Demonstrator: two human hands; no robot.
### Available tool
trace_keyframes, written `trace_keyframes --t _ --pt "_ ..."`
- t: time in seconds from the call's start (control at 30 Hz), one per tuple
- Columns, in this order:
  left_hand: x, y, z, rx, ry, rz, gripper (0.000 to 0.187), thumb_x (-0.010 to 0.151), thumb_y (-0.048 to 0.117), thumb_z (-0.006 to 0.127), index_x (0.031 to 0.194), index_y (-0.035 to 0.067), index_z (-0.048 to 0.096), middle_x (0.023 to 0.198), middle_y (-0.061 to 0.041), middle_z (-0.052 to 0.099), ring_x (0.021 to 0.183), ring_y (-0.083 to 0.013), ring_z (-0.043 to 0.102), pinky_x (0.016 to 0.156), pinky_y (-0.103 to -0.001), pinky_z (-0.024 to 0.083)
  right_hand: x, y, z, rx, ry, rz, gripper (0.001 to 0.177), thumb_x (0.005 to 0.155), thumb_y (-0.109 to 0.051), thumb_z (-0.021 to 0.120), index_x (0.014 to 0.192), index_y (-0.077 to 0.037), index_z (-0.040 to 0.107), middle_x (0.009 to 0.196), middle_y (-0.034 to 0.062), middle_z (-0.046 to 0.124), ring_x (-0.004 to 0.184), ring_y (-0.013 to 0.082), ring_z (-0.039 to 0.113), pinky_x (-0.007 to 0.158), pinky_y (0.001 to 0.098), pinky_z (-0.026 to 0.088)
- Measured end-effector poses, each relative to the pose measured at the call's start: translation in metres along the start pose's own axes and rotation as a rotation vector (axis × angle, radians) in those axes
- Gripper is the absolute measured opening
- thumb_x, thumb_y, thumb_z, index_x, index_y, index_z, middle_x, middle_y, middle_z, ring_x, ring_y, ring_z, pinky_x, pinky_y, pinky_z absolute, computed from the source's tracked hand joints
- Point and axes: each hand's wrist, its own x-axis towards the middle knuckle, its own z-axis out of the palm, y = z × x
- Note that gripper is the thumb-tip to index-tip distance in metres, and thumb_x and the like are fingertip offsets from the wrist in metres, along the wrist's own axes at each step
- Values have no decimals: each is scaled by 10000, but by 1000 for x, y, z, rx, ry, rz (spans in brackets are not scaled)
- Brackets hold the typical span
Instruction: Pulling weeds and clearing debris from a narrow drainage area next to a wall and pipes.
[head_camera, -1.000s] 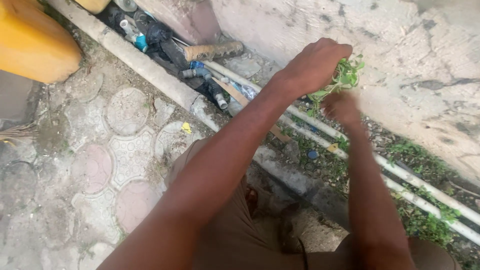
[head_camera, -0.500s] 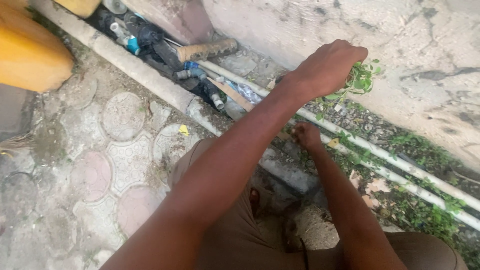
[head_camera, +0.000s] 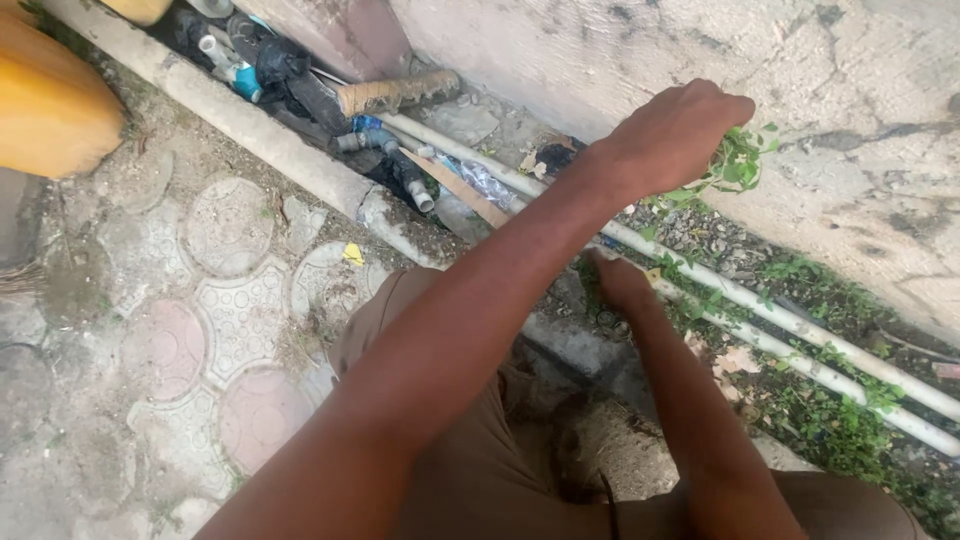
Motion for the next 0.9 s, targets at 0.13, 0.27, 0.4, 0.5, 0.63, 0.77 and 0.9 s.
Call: trace_keyframes --t 0.13,0.27,0.4,0.5,0.63,0.77,0.9 --pt "-9 0 -3 33 42 33 232 892 -84 588 1069 29 686 913 -162 711 850 -275 742 714 -477 589 10 -10 11 124 171 -189 573 863 -10 510 1431 -82 497 1117 285 708 896 437 726 744 552 587" --pt "-12 -15 8 32 173 94 298 800 -103 606 1056 29 683 915 -175 708 850 -314 737 711 -462 610 18 -10 18 -113 -50 157 280 1054 -166 501 1271 -19 603 1119 257 736 945 380 758 774 478 636" --pt "-10 -12 8 45 147 72 318 795 -96 630 1070 48 698 965 -156 725 926 -323 727 749 -456 606 20 -25 15 -159 -81 270 260 980 -250 624 1122 -70 745 1101 192 774 983 308 768 770 443 629" --pt "-5 0 11 21 45 19 312 884 -82 605 1156 49 683 1008 -164 713 919 -279 729 749 -426 610 17 -39 12 -183 -175 315 264 1013 -275 626 1134 -98 780 1142 154 773 1033 291 765 754 460 641" --pt "-7 13 -2 -23 -120 -104 332 945 -63 568 1233 76 658 1050 -119 715 939 -197 743 791 -388 615 19 -41 6 -117 -290 408 312 1037 -319 611 1133 -82 789 1139 132 789 1046 258 771 796 438 612" --pt "-10 -1 5 -24 -106 -62 350 888 -50 607 1203 91 666 1103 -131 673 1039 -244 656 843 -374 589 16 -32 10 -190 -297 291 288 996 -290 644 1168 -93 765 1217 126 746 1107 283 733 825 440 619" --pt "-7 -14 15 58 -10 19 340 856 -83 604 1154 63 680 1054 -143 688 1011 -275 668 846 -431 578 19 -21 19 -71 -253 300 290 1031 -245 587 1190 -82 768 1258 147 742 1136 303 730 873 470 619"
